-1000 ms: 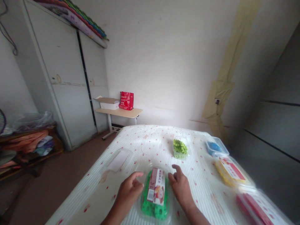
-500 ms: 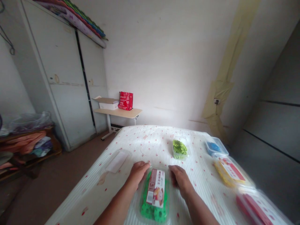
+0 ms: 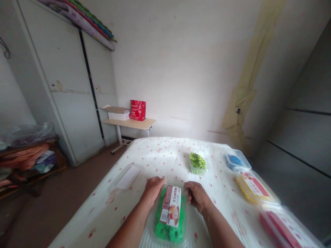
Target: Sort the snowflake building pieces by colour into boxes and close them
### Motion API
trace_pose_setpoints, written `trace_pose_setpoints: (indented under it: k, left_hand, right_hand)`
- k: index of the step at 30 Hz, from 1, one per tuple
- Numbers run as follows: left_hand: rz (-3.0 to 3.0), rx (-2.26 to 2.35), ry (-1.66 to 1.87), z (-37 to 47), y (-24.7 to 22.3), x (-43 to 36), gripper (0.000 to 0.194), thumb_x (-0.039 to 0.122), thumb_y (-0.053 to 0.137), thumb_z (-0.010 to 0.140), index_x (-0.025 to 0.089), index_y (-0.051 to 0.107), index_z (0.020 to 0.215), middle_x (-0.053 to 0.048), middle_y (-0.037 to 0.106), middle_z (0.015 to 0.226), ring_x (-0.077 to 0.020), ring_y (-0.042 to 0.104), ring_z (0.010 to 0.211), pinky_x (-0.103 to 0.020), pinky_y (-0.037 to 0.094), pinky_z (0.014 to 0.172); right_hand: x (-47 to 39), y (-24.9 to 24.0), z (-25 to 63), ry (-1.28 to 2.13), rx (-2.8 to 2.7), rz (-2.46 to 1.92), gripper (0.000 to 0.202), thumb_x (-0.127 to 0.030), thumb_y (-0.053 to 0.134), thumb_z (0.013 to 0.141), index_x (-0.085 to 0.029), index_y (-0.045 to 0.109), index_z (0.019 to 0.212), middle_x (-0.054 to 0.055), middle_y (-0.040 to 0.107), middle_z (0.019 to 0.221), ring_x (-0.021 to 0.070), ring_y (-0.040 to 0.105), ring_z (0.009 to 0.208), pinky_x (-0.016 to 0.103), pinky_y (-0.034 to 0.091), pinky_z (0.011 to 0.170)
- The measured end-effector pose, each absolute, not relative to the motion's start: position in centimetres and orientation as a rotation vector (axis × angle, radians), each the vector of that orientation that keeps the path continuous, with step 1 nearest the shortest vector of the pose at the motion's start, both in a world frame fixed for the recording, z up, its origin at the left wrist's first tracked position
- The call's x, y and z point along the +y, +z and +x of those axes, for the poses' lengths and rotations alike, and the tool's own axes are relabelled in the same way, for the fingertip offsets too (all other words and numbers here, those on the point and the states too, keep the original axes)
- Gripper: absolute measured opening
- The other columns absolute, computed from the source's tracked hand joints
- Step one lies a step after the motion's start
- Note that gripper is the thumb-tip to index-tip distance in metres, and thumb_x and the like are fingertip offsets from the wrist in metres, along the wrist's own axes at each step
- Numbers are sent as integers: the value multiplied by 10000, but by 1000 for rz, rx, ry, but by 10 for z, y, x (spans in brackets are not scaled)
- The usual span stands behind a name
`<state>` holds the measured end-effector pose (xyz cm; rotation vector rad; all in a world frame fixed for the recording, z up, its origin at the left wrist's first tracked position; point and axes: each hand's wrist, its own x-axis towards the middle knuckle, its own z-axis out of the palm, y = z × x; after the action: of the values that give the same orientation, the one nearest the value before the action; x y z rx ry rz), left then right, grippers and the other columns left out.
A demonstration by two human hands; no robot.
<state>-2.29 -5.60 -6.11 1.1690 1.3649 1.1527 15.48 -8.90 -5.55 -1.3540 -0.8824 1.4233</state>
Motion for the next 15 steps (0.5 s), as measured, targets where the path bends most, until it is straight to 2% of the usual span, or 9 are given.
trace_pose_setpoints:
  k: [7,15]
  left_hand:
    - [1189,1364,1173,-24,-61,-59,269,369,557,557,198,386,440,88,337,388,-68,328,392,-210,237,421]
    - [1204,1379,1180,-24,-63,-59,288,373,567,558,200,372,436,94,313,380,-66,319,383,-209,216,419]
  right_hand:
    - [-87,-62,153,1417,-883,-1266,200,-345,532,578,-197,437,483,-85,375,326,51,288,301,197,212,335]
    - [-90,-60,149,1350,-903,-1293,203,-327,522,615,-197,427,492,-85,370,332,51,288,295,196,203,326]
